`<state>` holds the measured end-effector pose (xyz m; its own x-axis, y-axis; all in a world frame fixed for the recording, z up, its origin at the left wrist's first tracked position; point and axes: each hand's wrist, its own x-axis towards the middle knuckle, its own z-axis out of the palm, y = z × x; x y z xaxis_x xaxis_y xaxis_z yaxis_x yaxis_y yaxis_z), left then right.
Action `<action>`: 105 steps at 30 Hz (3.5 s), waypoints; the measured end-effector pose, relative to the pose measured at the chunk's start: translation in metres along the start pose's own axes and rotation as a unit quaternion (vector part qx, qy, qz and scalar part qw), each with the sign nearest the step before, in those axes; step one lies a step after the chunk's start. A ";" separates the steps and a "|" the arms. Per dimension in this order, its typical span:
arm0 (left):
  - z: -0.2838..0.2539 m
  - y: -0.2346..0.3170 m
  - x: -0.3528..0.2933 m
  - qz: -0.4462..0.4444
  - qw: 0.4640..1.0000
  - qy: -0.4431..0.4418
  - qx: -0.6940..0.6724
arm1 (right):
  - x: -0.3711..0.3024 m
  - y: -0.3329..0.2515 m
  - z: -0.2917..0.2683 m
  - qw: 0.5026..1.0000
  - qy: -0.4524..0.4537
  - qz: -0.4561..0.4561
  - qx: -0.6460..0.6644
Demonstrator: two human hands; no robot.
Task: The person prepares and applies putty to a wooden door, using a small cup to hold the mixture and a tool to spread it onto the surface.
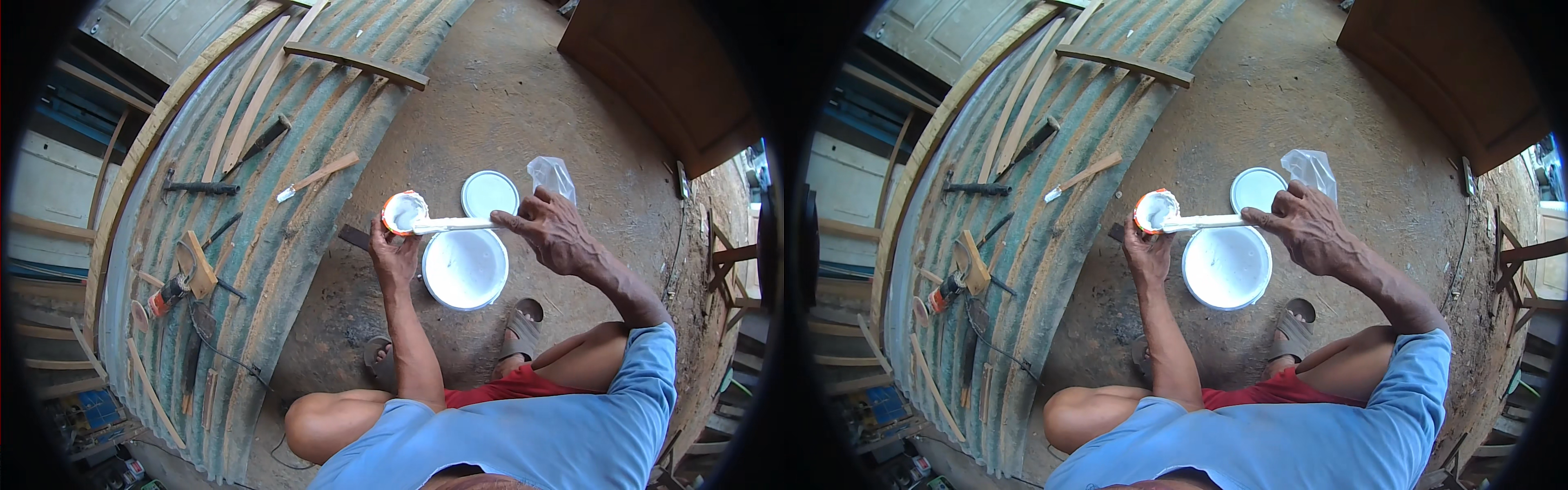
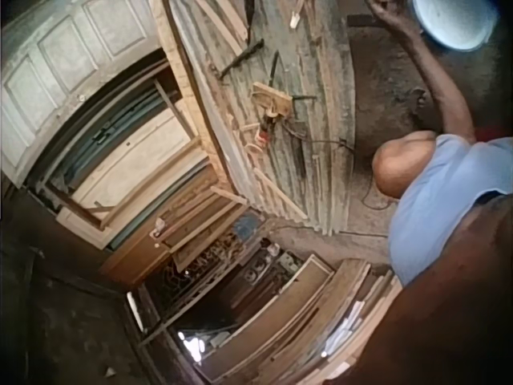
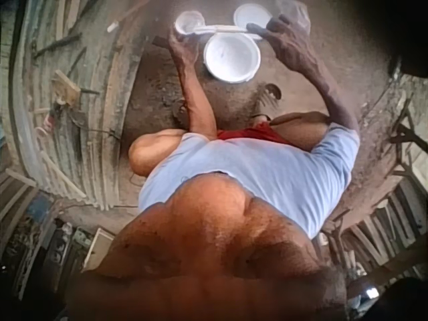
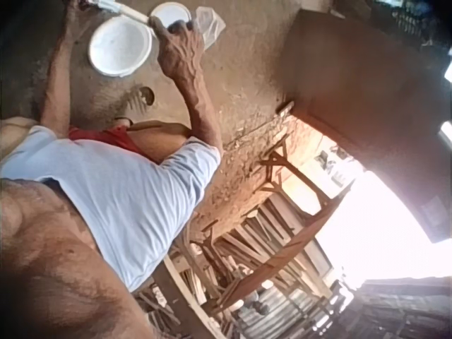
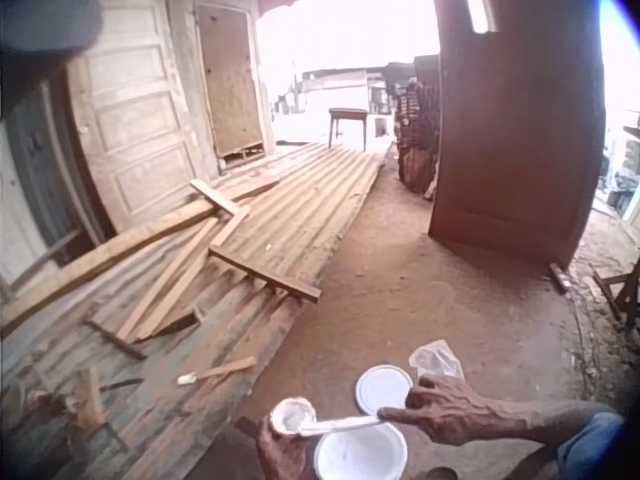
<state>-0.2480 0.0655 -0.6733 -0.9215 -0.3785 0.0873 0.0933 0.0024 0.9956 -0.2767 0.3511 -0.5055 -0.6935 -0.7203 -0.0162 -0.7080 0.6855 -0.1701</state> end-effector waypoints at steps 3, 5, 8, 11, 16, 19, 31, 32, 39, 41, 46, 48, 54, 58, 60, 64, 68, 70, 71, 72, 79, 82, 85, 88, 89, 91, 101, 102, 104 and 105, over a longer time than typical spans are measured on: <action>-0.007 0.008 -0.001 -0.017 0.998 0.011 -0.066 | -0.003 0.004 -0.013 0.999 -0.024 0.021 0.018; -0.009 0.007 0.007 0.020 0.998 0.032 -0.059 | -0.004 0.008 -0.018 0.994 -0.077 0.054 0.049; -0.013 0.018 0.008 0.034 0.995 0.022 -0.089 | -0.006 0.004 -0.004 0.990 -0.116 0.062 0.048; -0.010 0.019 0.006 0.039 0.993 0.006 -0.112 | -0.007 0.006 0.030 0.989 -0.139 0.027 0.044; -0.007 0.016 0.005 0.016 0.993 -0.007 -0.115 | 0.009 -0.011 0.059 0.981 -0.194 -0.006 0.012; -0.008 0.019 0.005 0.021 0.995 -0.008 -0.101 | 0.010 -0.016 0.079 0.981 -0.194 -0.014 0.019; -0.013 0.008 0.004 0.022 0.997 -0.006 -0.078 | 0.003 -0.027 0.104 0.939 -0.308 -0.014 0.155; -0.014 0.007 0.004 0.022 0.997 -0.006 -0.076 | 0.000 -0.026 0.106 0.937 -0.296 0.000 0.184; -0.011 0.011 0.006 0.021 0.998 -0.002 -0.064 | -0.015 0.002 0.118 0.862 -0.294 0.085 0.404; -0.013 0.012 0.006 0.012 0.998 -0.002 -0.060 | -0.012 0.004 0.106 0.830 -0.311 0.125 0.446; -0.020 0.011 0.007 0.011 0.998 -0.039 -0.048 | -0.016 0.018 0.079 0.848 -0.271 0.133 0.436; -0.024 0.011 0.006 0.002 0.998 -0.058 -0.026 | -0.016 0.022 0.054 0.861 -0.261 0.127 0.417; -0.020 0.010 0.001 -0.026 0.991 -0.117 0.060 | -0.025 0.029 -0.006 0.902 -0.205 0.118 0.360; -0.018 0.007 0.000 -0.019 0.984 -0.145 0.104 | -0.023 0.020 -0.046 0.921 -0.157 0.095 0.344; -0.015 0.010 -0.001 -0.018 0.979 -0.170 0.109 | -0.019 0.016 -0.048 0.937 -0.128 0.085 0.314; -0.006 0.020 -0.005 -0.046 0.973 -0.190 0.120 | -0.010 0.009 -0.031 0.975 -0.076 0.048 0.205; -0.001 0.026 -0.007 -0.041 0.972 -0.193 0.125 | -0.001 -0.003 -0.025 0.992 -0.080 0.022 0.090; 0.001 0.025 -0.007 -0.045 0.975 -0.186 0.111 | -0.003 -0.005 -0.014 0.997 -0.036 -0.002 0.064; 0.002 0.022 -0.007 -0.048 0.978 -0.179 0.096 | -0.004 -0.006 -0.011 0.998 -0.013 -0.013 0.052; 0.002 0.020 -0.007 -0.052 0.980 -0.173 0.082 | -0.004 -0.006 -0.011 0.998 -0.022 -0.008 0.054; 0.003 0.019 -0.006 -0.059 0.982 -0.156 0.092 | -0.007 -0.005 -0.024 0.996 -0.058 0.032 0.057; 0.004 0.017 -0.004 -0.061 0.985 -0.153 0.055 | -0.011 -0.002 -0.035 0.996 -0.043 0.032 0.067; 0.002 0.018 -0.003 -0.060 0.987 -0.146 0.034 | -0.012 -0.002 -0.045 0.995 -0.043 0.038 0.076; 0.002 0.019 -0.002 -0.056 0.989 -0.133 0.013 | -0.012 -0.002 -0.057 0.993 -0.052 0.045 0.099; 0.002 0.019 -0.003 -0.060 0.990 -0.128 -0.001 | -0.012 -0.001 -0.058 0.991 -0.056 0.046 0.109; 0.001 0.018 -0.002 -0.060 0.990 -0.131 -0.001 | -0.011 0.000 -0.057 0.979 -0.059 0.084 0.174; 0.006 0.020 -0.005 -0.025 0.990 -0.138 -0.017 | -0.001 0.002 -0.012 0.910 -0.163 0.148 0.351; 0.005 0.019 -0.004 -0.023 0.991 -0.133 -0.015 | -0.001 0.003 -0.013 0.910 -0.168 0.142 0.352; 0.004 0.017 -0.005 -0.018 0.991 -0.132 -0.035 | -0.001 0.009 -0.015 0.909 -0.179 0.131 0.354; 0.004 0.017 -0.005 -0.016 0.990 -0.132 -0.044 | -0.003 0.013 -0.014 0.908 -0.180 0.131 0.354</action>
<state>-0.2436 0.0715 -0.6571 -0.9897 -0.1227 0.0736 0.0851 -0.0913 0.9922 -0.2855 0.3640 -0.4938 -0.6461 -0.6183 -0.4475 -0.1730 0.6897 -0.7032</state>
